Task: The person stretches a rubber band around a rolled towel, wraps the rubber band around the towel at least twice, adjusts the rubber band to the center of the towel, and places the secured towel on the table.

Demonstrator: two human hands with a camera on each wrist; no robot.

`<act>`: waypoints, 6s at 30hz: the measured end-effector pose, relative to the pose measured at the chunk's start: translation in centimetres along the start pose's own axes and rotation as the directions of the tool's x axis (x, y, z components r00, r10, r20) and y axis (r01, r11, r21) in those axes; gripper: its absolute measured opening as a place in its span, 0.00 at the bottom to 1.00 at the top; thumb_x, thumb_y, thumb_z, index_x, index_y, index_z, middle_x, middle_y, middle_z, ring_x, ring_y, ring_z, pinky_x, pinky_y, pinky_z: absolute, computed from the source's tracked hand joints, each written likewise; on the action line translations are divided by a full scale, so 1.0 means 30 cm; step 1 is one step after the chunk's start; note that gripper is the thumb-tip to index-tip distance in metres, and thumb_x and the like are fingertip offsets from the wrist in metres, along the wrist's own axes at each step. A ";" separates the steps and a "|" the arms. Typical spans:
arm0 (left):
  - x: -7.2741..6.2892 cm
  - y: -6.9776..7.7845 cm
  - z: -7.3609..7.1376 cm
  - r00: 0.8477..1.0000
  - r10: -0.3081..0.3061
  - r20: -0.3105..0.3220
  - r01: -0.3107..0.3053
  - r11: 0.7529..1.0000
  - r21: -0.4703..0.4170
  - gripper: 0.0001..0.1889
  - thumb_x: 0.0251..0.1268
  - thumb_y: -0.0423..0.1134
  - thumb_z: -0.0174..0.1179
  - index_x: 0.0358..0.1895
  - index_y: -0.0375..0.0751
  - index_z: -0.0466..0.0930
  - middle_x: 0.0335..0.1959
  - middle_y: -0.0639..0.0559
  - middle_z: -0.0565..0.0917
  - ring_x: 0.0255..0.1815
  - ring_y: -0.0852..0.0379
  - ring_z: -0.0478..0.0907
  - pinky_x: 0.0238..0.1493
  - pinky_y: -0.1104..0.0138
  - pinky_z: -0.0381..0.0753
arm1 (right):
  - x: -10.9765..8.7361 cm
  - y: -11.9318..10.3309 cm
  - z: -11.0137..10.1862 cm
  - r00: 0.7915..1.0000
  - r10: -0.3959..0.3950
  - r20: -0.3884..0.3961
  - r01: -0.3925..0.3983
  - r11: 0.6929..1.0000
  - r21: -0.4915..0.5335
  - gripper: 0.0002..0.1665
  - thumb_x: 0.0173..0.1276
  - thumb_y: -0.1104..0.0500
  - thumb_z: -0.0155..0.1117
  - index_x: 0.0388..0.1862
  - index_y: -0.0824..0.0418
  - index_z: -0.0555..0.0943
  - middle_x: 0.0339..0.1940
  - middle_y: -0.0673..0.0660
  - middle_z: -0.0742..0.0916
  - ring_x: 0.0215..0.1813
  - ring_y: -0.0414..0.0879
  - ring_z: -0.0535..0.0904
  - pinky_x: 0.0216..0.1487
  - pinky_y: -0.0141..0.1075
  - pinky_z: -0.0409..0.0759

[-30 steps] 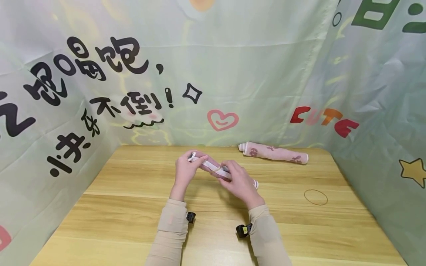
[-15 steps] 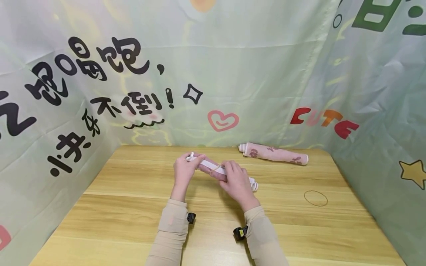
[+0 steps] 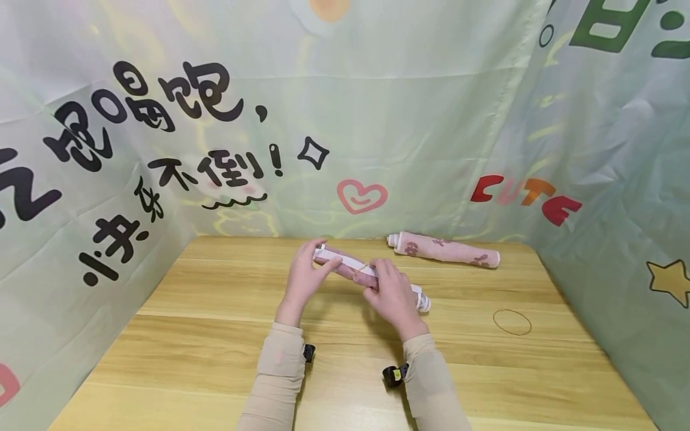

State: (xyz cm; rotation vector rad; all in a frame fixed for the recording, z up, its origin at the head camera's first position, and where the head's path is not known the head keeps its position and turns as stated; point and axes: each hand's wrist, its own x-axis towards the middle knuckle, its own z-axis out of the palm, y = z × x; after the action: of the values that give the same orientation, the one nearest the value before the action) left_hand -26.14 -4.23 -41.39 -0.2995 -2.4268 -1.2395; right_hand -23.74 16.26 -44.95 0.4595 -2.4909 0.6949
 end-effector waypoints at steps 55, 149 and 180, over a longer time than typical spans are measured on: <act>-0.026 -0.016 0.009 0.948 0.297 0.113 -0.316 0.846 0.430 0.13 0.55 0.46 0.70 0.45 0.55 0.86 0.49 0.57 0.84 0.51 0.53 0.76 0.59 0.52 0.70 | 0.004 -0.025 0.009 0.973 -0.223 -0.052 0.229 0.963 0.142 0.21 0.54 0.67 0.68 0.47 0.53 0.83 0.55 0.58 0.82 0.57 0.56 0.77 0.57 0.53 0.78; -0.035 0.005 0.031 0.947 0.243 0.211 -0.309 0.869 0.386 0.13 0.59 0.45 0.67 0.48 0.58 0.84 0.51 0.56 0.82 0.61 0.51 0.68 0.73 0.37 0.47 | -0.006 -0.008 0.004 0.999 -0.035 0.011 0.031 0.966 0.258 0.20 0.61 0.67 0.65 0.53 0.60 0.78 0.46 0.59 0.86 0.43 0.49 0.81 0.42 0.42 0.82; -0.031 0.000 -0.004 0.934 0.160 0.318 -0.279 0.885 0.372 0.14 0.64 0.50 0.61 0.51 0.56 0.83 0.53 0.56 0.83 0.61 0.53 0.70 0.72 0.37 0.50 | -0.011 -0.019 0.022 0.987 -0.149 0.054 0.144 0.986 0.090 0.09 0.53 0.58 0.64 0.30 0.50 0.73 0.29 0.46 0.75 0.32 0.40 0.68 0.30 0.31 0.66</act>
State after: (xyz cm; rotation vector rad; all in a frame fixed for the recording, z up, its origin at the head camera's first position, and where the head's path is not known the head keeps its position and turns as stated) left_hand -25.28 -4.33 -41.71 -0.6417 -2.7197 -0.5923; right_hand -23.47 15.48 -45.39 0.6972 -2.4599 0.7406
